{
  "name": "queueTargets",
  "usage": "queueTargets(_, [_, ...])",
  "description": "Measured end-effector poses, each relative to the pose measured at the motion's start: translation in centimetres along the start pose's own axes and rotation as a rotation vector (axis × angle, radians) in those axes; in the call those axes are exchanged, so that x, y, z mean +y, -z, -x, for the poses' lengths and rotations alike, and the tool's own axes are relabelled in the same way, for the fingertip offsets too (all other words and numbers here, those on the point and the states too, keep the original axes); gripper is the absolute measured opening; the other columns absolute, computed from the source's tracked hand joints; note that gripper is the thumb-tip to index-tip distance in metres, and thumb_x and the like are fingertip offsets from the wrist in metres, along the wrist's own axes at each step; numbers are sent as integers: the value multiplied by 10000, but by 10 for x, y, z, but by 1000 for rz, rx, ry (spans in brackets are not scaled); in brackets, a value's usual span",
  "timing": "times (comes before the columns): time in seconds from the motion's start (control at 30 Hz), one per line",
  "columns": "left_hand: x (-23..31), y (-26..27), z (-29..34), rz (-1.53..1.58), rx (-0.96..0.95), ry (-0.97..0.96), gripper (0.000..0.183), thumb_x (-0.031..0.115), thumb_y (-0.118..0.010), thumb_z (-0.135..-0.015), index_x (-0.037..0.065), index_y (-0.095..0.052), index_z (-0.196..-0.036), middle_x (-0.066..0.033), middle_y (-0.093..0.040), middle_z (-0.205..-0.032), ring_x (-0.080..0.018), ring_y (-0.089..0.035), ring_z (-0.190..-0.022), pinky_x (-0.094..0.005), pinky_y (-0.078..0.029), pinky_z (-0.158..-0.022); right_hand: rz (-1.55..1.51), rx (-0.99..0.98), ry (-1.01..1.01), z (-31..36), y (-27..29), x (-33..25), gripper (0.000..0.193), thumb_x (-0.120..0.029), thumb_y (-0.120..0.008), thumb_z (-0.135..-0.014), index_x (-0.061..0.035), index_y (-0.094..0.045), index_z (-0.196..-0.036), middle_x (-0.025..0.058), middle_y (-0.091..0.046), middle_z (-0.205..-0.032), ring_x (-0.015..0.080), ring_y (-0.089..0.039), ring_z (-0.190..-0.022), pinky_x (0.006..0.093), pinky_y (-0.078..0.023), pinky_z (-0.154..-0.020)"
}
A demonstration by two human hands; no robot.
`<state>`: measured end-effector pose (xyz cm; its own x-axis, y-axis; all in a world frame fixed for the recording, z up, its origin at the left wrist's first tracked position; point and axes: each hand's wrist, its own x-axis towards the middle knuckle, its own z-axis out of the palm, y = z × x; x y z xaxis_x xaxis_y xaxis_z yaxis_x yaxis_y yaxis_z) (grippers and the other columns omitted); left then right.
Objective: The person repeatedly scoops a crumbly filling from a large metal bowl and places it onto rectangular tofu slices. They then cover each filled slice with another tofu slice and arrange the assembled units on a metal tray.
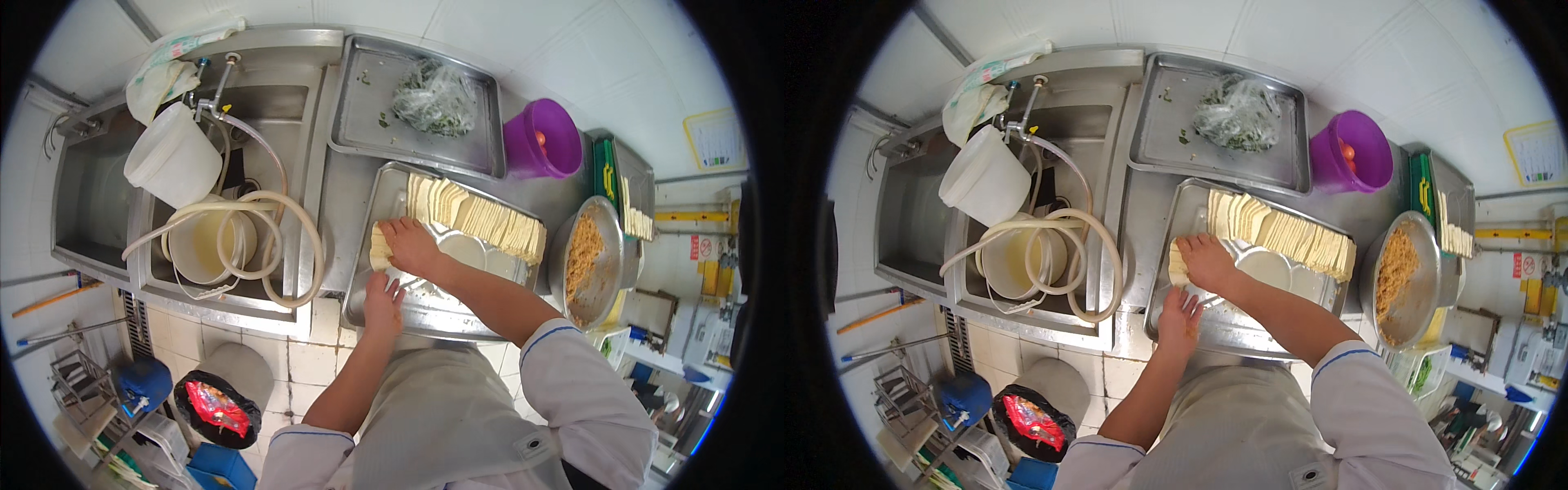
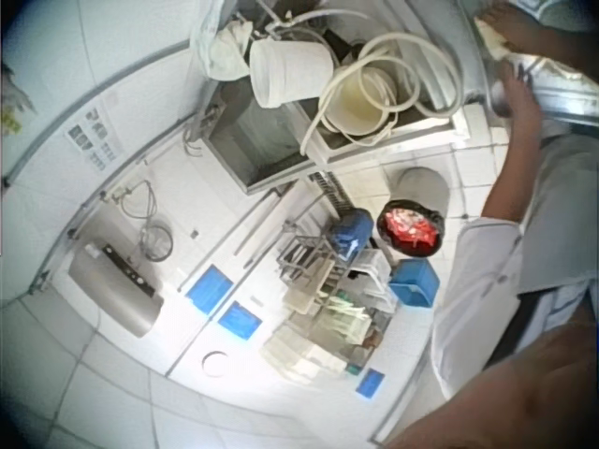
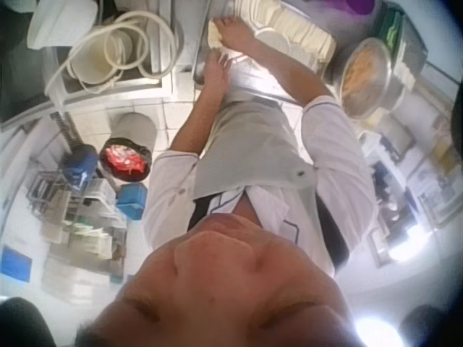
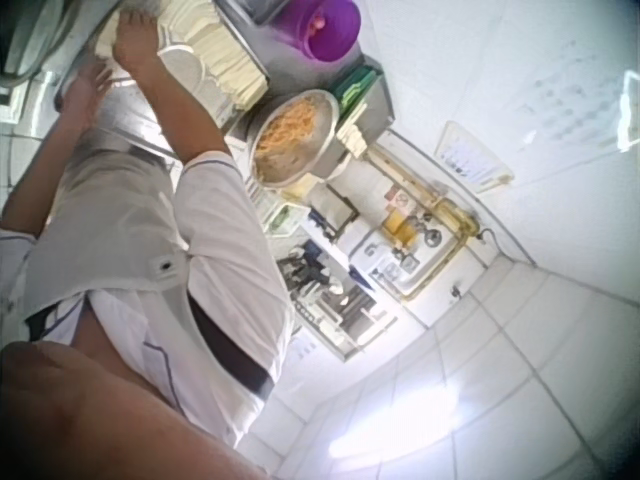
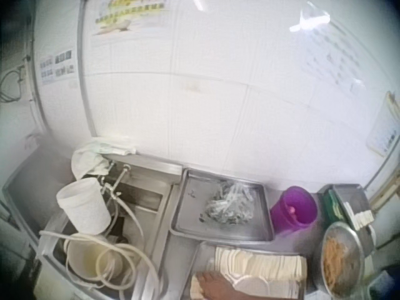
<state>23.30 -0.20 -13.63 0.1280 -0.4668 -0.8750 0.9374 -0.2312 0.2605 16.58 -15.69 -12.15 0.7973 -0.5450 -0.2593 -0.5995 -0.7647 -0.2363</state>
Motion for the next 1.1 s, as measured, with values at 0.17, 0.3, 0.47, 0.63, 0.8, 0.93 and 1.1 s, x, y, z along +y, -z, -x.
queueTargets(0.17, [-6,37,27,-632,-23,-518,647,164,-667,-1039,13,-367,-1592,-169,-468,-1559,-318,-495,-1436,-422,-415,-1195,-231,-53,10,42,-15,-1,844,-215,-857,-788,-56,-478,-1525,178,-596,-1421,378,-550,-1341,487,-433,-1135])
queueTargets(0.3, [18,24,9,-1259,-205,-926,813,102,-763,-947,14,-327,-1627,-251,-420,-1595,-396,-446,-1479,-456,-382,-1235,-372,97,-95,64,-18,19,946,-266,-888,-792,-97,-415,-1594,196,-528,-1519,404,-490,-1423,504,-392,-1197])
queueTargets(0.47, [50,-26,-13,-1732,-425,-1231,950,209,-867,-845,70,-356,-1633,-240,-441,-1583,-441,-424,-1477,-504,-351,-1257,-496,444,-294,104,-41,13,950,-215,-895,-788,-93,-411,-1596,212,-509,-1527,421,-474,-1429,501,-415,-1185])
queueTargets(0.63, [65,-56,-28,-2216,-588,-1047,986,352,-898,-786,87,-408,-1599,-194,-540,-1495,-393,-497,-1417,-524,-382,-1217,-828,399,-622,130,-76,7,793,-143,-866,-815,-62,-495,-1511,198,-596,-1359,378,-613,-1211,449,-525,-1033])
queueTargets(0.8, [48,-54,-28,-2205,-452,-915,862,375,-889,-790,71,-490,-1492,-182,-605,-1359,-399,-601,-1264,-521,-508,-1073,-861,429,-561,120,-96,13,588,-116,-846,-843,-20,-602,-1369,163,-658,-1182,272,-708,-972,367,-593,-868])
queueTargets(0.93, [29,-39,-17,-2025,-212,-924,777,383,-858,-830,62,-506,-1444,-201,-609,-1307,-420,-618,-1194,-521,-527,-1018,-958,465,-615,118,-96,13,452,-96,-795,-888,-15,-636,-1303,159,-660,-1148,267,-698,-927,371,-587,-838])
queueTargets(1.1, [11,-28,-4,-1907,-17,-808,761,420,-820,-879,35,-498,-1450,-232,-603,-1308,-447,-642,-1163,-538,-551,-967,-1010,398,-653,129,-93,5,373,-88,-746,-931,-11,-640,-1280,160,-657,-1117,268,-691,-924,385,-581,-839])
